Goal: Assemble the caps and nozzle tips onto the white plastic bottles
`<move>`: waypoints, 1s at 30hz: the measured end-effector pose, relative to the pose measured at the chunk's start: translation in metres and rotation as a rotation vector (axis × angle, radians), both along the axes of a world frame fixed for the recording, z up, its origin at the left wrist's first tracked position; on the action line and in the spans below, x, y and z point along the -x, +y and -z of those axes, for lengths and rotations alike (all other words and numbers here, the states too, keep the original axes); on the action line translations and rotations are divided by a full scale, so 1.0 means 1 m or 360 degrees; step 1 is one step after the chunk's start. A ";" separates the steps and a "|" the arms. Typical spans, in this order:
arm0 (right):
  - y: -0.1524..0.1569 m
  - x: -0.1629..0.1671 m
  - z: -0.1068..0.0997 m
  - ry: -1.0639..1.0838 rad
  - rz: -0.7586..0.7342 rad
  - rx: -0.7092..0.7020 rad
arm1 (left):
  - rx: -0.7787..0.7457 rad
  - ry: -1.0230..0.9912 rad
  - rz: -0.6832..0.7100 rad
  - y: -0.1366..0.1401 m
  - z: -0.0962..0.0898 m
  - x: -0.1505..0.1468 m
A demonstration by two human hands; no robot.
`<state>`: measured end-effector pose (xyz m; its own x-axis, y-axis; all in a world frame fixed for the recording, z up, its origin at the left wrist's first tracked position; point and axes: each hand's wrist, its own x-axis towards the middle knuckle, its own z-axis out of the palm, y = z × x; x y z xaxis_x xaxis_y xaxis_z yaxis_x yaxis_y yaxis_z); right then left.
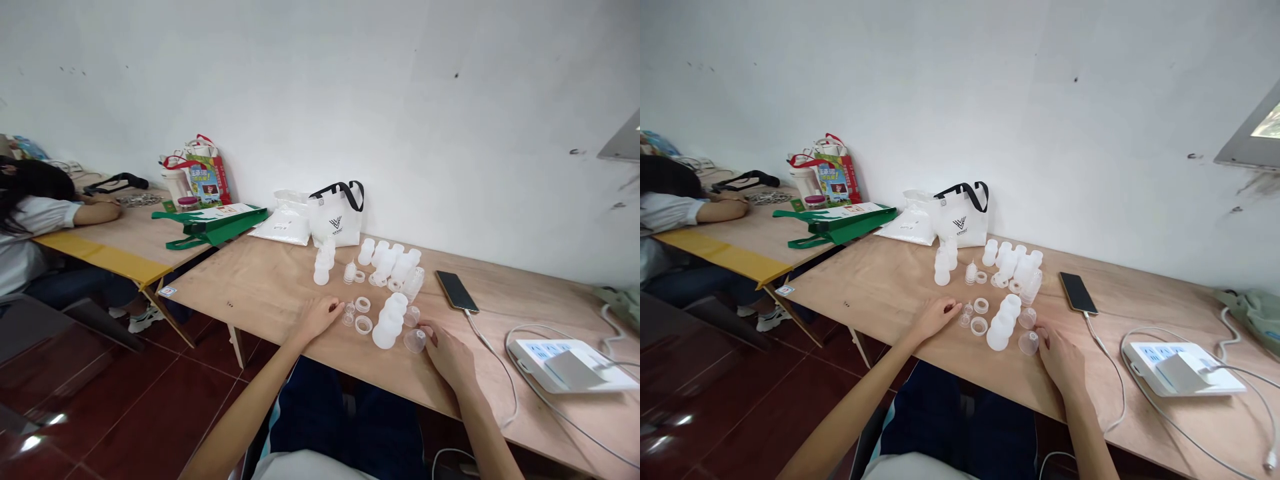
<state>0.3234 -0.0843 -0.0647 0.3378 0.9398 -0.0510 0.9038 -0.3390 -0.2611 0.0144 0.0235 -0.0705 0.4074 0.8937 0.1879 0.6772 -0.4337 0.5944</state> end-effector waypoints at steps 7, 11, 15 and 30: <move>-0.001 0.002 -0.002 0.0050 0.0006 -0.0036 | 0.0087 -0.0330 0.0129 -0.006 -0.014 0.003; -0.002 0.005 -0.006 0.0055 -0.0003 -0.0026 | 0.0171 -0.0361 0.0356 -0.015 -0.024 0.004; -0.002 0.005 -0.008 0.0066 -0.0011 -0.0015 | 0.0144 -0.0173 0.0505 -0.022 -0.025 0.003; -0.017 0.023 -0.014 0.0628 0.0221 -0.1513 | -0.0093 0.0078 0.0562 -0.018 -0.005 -0.012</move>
